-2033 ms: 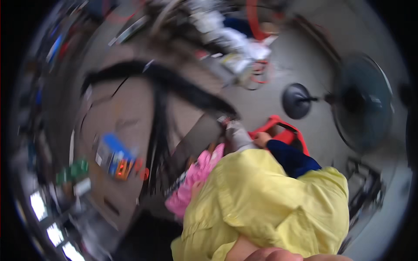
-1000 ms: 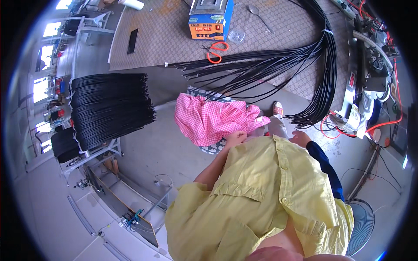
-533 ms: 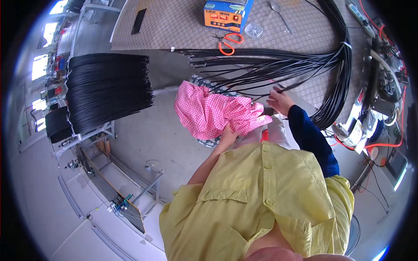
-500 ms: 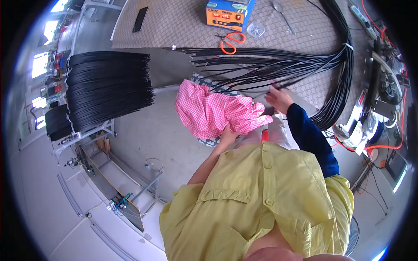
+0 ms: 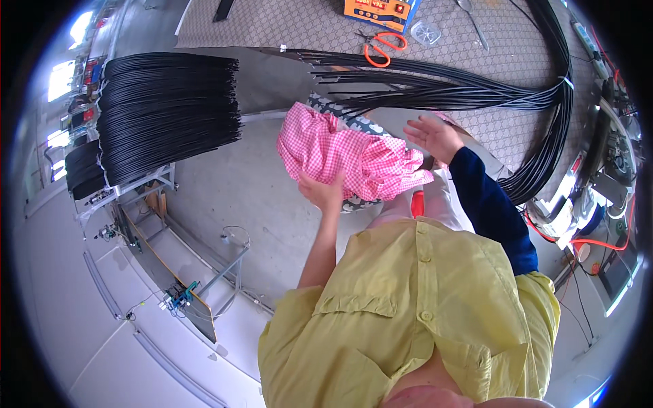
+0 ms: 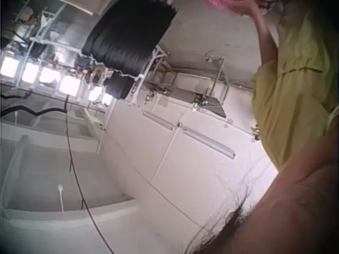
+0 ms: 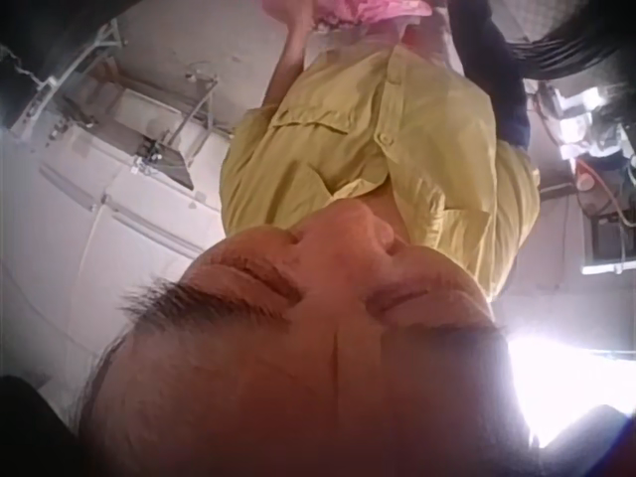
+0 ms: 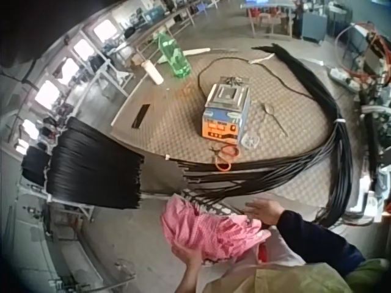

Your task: Stripping insulation from the ends of black electrical wires using manual tools and a wire stripping machine.

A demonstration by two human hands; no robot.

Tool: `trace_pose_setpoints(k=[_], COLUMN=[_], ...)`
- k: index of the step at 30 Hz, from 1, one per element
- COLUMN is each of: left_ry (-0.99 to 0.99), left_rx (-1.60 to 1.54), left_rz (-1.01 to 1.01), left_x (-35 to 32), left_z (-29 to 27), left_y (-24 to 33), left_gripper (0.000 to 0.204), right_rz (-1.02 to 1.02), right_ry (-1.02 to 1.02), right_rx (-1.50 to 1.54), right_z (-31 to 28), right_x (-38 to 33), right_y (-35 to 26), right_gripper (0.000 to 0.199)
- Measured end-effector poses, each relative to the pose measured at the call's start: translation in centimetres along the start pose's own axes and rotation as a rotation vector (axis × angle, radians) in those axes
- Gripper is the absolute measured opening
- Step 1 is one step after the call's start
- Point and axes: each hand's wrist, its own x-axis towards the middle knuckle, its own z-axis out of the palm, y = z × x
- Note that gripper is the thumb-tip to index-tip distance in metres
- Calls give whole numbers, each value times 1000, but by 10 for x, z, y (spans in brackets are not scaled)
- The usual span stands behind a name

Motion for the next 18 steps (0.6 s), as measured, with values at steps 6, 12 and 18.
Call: trace_pose_setpoints(k=[6,12,18], left_ry=[-461,-1370,-1833], left_rx=[-1110,-682,-999], left_rz=[-633,328,74], left_x=[15,-46,-55], left_z=[38,-70,-81], left_y=[-45,71,93], left_gripper=[56,27,38], right_rz=[216,355,113], right_ry=[160,-64,-277], right_rx=[-524,-21,-469], right_z=[-18,-6,-18], right_x=[-27,-36,-65], right_y=[49,70,30], right_gripper=[55,55,53])
